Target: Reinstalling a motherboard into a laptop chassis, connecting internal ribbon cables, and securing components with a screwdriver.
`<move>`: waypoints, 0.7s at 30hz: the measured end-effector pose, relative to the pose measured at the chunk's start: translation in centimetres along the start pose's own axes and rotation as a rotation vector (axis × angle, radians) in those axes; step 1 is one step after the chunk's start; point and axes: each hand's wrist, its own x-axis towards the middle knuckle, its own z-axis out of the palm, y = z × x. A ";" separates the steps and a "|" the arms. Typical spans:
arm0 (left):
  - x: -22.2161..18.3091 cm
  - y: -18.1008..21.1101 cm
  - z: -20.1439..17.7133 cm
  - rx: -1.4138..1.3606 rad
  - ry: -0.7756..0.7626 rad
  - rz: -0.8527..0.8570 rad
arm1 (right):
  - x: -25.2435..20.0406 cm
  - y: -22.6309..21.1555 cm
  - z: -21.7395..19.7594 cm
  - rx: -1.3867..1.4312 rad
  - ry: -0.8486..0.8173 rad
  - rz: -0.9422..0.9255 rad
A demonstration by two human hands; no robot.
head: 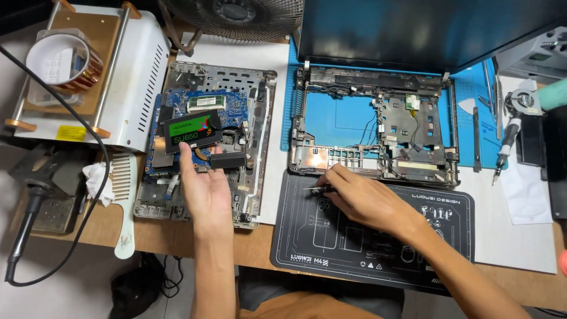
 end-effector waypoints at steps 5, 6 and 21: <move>0.0 0.2 -1.2 -0.038 -0.022 0.048 | -1.6 -0.2 1.4 -0.037 0.107 -0.053; 0.5 0.3 -1.9 -0.032 -0.018 0.060 | -1.8 0.2 2.0 -0.053 0.145 -0.075; -2.2 1.4 -2.5 0.069 0.116 0.019 | -1.9 3.7 6.0 -0.234 0.395 -0.380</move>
